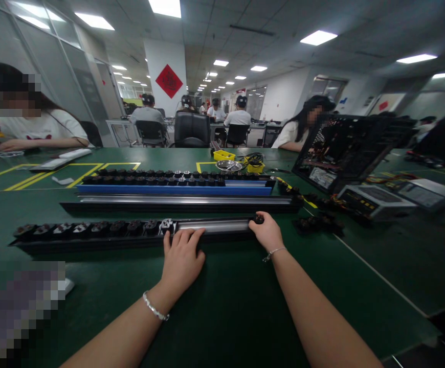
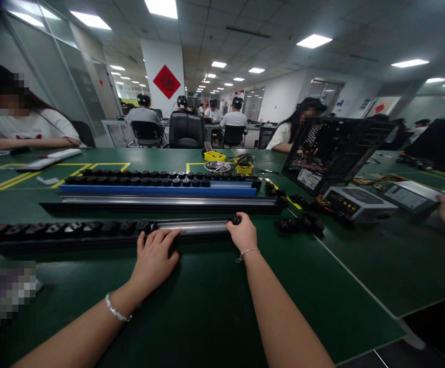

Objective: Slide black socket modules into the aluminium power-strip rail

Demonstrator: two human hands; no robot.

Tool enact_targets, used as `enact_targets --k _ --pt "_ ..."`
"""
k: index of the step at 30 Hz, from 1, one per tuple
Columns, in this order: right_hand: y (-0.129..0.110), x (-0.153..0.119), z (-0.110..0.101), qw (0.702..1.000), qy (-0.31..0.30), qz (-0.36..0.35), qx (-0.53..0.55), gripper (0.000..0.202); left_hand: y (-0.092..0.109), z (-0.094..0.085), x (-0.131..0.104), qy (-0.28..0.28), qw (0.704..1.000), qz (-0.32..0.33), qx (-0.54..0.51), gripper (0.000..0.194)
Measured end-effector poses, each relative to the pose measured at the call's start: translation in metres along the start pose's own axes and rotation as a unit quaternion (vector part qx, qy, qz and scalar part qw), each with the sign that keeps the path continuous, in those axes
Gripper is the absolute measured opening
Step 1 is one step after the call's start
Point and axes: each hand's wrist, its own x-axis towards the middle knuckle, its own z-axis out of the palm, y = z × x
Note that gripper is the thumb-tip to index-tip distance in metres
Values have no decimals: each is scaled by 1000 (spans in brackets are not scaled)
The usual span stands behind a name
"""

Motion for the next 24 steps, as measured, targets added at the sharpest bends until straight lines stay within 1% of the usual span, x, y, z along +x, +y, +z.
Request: enact_targets --k 16,19,22,24 --pt "9 6 -4 1000 2 9 26 39 0 -2 1 -11 1000 -4 1 49" --pt "15 10 -9 1000 13 23 15 38 0 -2 0 -10 1000 -3 0 49" --pt "26 18 -19 998 30 50 -10 41 0 -2 0 -9 1000 -2 1 49" --pt "34 24 -26 997 29 69 -28 43 0 -1 0 -7 1000 -1 1 49"
